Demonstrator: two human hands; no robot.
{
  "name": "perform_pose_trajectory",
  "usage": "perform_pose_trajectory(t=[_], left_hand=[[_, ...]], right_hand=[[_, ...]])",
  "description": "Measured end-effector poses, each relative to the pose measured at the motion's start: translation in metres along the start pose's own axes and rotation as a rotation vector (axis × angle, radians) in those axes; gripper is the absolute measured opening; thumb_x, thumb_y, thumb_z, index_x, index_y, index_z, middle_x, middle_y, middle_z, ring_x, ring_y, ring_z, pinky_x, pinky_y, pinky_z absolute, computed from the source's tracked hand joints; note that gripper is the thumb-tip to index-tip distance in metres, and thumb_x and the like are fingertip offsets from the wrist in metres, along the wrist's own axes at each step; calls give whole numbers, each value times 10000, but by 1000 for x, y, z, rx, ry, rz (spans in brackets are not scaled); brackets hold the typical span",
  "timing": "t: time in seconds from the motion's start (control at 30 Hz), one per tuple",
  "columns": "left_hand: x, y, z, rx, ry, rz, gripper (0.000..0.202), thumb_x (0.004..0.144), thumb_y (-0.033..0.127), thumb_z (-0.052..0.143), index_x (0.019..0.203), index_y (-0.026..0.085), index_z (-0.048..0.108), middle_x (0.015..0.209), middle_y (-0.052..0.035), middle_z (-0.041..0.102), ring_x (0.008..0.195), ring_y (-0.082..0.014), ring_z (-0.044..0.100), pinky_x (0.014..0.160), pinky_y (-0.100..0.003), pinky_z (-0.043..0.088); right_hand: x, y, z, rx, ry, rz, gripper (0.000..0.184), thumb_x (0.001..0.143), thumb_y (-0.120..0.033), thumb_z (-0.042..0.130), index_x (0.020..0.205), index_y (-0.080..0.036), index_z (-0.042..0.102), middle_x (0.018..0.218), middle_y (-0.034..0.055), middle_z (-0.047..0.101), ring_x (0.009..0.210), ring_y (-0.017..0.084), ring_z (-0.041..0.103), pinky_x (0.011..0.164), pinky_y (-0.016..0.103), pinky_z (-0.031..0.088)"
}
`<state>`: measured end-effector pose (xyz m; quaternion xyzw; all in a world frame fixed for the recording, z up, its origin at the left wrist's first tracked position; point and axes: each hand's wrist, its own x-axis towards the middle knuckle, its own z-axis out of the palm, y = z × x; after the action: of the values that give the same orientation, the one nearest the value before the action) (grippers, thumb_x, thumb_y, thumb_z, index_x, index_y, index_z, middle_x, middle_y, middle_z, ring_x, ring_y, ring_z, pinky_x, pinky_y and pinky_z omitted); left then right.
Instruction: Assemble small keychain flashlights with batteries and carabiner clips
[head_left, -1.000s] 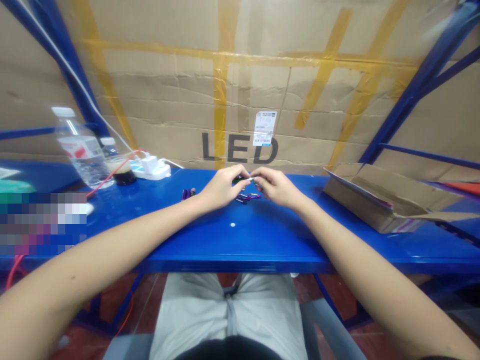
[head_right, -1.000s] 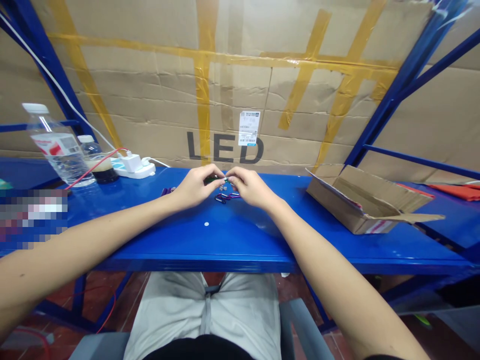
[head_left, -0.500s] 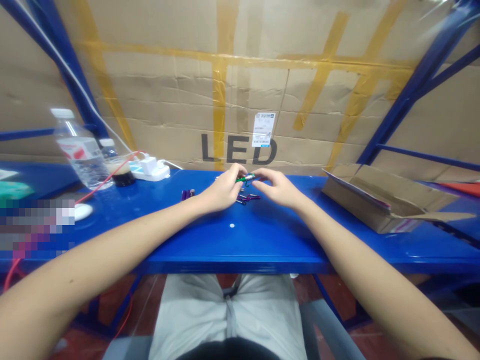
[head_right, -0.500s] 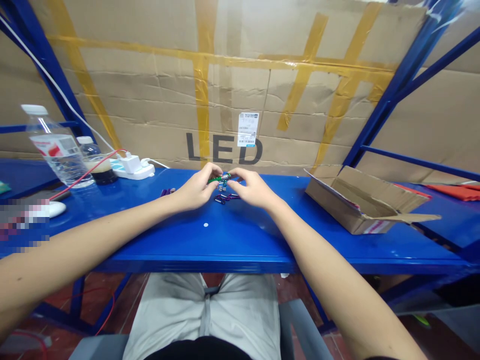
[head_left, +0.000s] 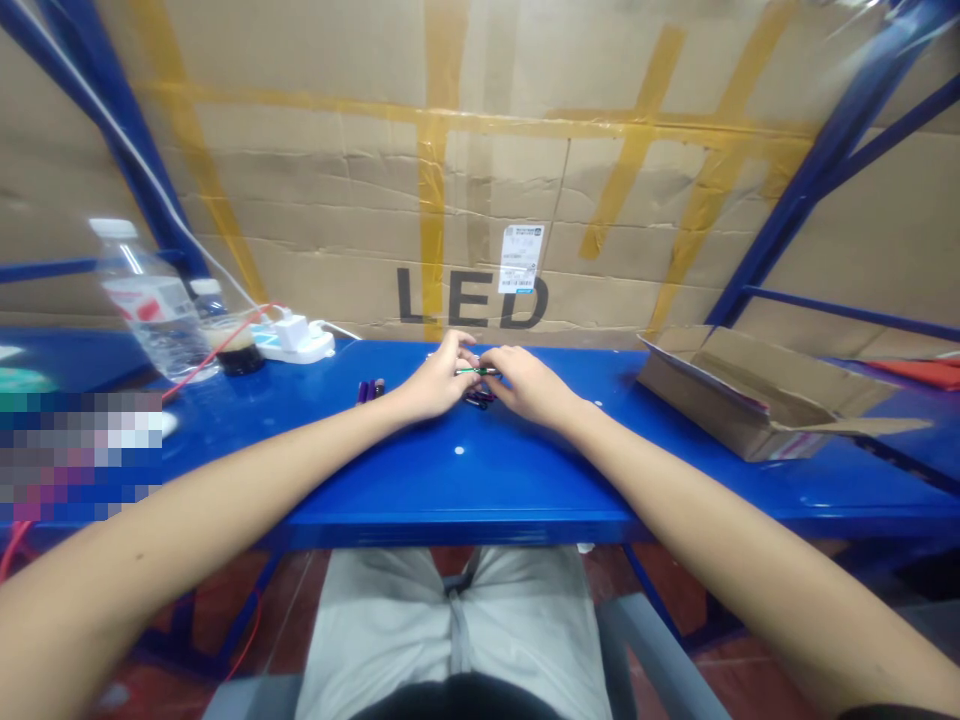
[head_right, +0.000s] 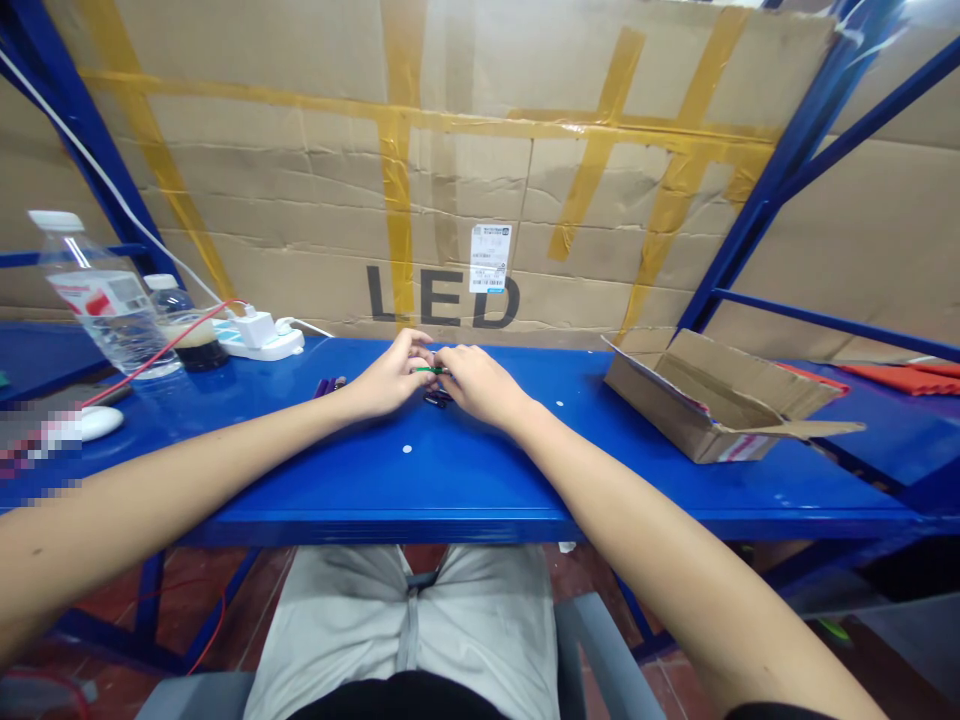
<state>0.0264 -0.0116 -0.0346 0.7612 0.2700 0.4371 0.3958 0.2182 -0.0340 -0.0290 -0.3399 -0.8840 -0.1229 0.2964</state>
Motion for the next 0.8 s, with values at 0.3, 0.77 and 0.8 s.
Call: perform_pose_trajectory(t=[0.3, 0.77, 0.8], left_hand=[[9, 7, 0, -481, 194, -262, 170, 942, 271, 527, 1018, 128, 576, 846, -74, 661, 791, -173, 652, 781, -321, 506], [9, -2, -4, -868, 146, -461, 554, 983, 440, 324, 1033, 1, 659, 871, -233, 702, 838, -294, 686, 789, -429, 550], [9, -3, -4, -872, 138, -464, 560, 982, 438, 320, 1040, -4, 658, 894, -245, 703, 862, -305, 688, 795, -437, 550]], right_hand=[[2, 1, 5, 106, 31, -33, 120, 922, -149, 510, 1008, -172, 590, 987, 123, 684, 908, 245, 611, 805, 364, 468], [5, -10, 5, 143, 14, 50, 38, 882, -178, 522, 905, -187, 551, 924, 101, 672, 828, 218, 594, 763, 336, 456], [4, -10, 5, 140, 9, 59, 34, 882, -184, 522, 904, -189, 548, 917, 97, 669, 818, 216, 591, 756, 335, 454]])
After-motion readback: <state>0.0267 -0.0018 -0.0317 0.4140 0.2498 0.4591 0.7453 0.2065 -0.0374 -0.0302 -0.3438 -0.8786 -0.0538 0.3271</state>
